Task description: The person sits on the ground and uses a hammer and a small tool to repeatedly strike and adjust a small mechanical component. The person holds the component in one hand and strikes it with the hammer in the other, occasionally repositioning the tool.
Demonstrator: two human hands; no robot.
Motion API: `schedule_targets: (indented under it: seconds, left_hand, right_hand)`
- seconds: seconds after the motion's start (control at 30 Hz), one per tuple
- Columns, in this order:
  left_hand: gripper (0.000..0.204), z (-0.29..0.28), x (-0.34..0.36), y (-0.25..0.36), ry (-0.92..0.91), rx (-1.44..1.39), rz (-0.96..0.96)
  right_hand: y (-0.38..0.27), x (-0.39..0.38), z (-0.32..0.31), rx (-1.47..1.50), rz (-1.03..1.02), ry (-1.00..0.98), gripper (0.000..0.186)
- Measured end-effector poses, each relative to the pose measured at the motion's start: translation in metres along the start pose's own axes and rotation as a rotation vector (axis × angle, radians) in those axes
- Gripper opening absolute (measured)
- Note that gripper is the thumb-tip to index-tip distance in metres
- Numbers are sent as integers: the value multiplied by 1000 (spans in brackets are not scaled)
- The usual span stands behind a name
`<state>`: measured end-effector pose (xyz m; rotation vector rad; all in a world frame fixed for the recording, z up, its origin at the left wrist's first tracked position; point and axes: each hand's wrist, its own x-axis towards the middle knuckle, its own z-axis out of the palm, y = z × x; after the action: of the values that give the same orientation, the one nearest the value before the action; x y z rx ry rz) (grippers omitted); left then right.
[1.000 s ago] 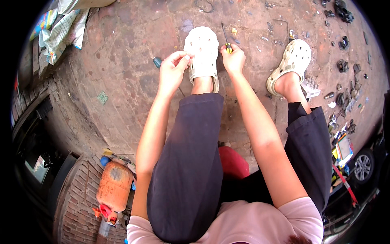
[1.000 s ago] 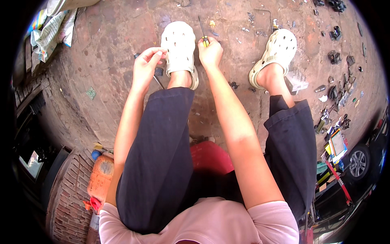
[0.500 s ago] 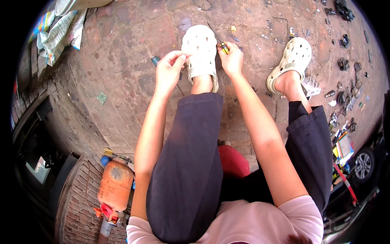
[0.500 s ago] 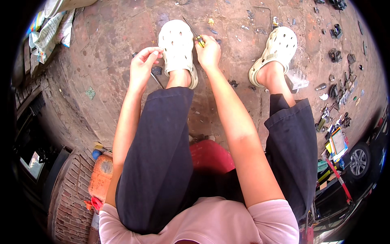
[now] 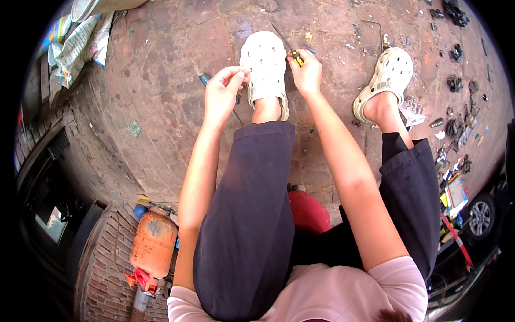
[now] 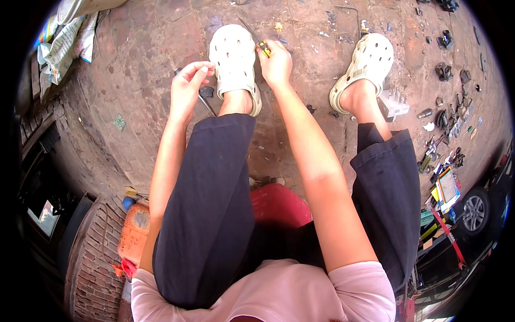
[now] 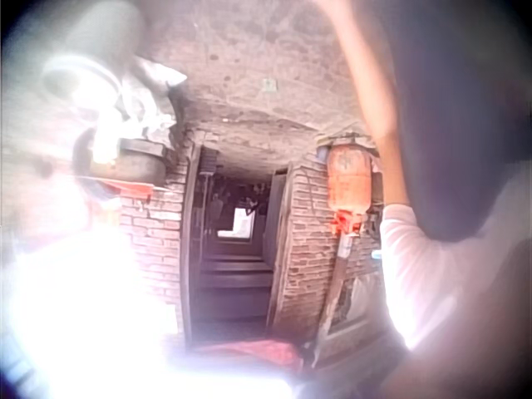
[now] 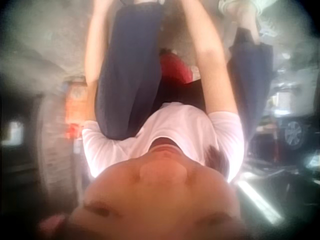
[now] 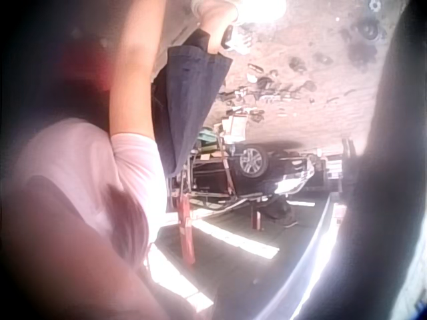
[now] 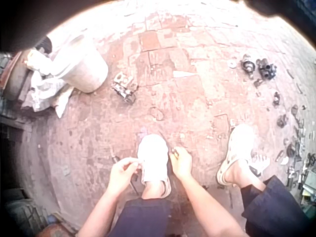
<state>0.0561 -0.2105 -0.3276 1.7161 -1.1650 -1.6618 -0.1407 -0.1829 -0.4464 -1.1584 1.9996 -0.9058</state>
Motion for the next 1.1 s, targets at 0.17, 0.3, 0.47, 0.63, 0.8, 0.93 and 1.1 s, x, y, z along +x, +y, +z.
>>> schedule_targets:
  seconds: [0.17, 0.3, 0.47, 0.63, 0.8, 0.93, 1.1]
  left_hand:
    - [18, 1, 0, 0, 1, 1, 4]
    - [18, 4, 1, 0, 8, -7, 8]
    - [17, 4, 2, -4, -5, 3, 8]
    - [17, 8, 3, -8, -8, -14, 21]
    - [18, 6, 4, -9, -59, 33, 22]
    - [18, 5, 3, -4, -37, 22, -5]
    - [18, 5, 2, -3, -44, 25, -3]
  right_hand:
    - [0, 7, -1, -40, -9, -46, 21]
    - [-1, 9, 0, -68, 13, -48, 21]
    - [0, 10, 3, -54, 57, -44, 21]
    - [-3, 9, -1, -32, 123, -96, 21]
    - [-6, 13, -3, -98, 33, -82, 22]
    - [-8, 14, -5, -94, 67, -105, 21]
    - [-14, 15, -7, -101, 115, -123, 20]
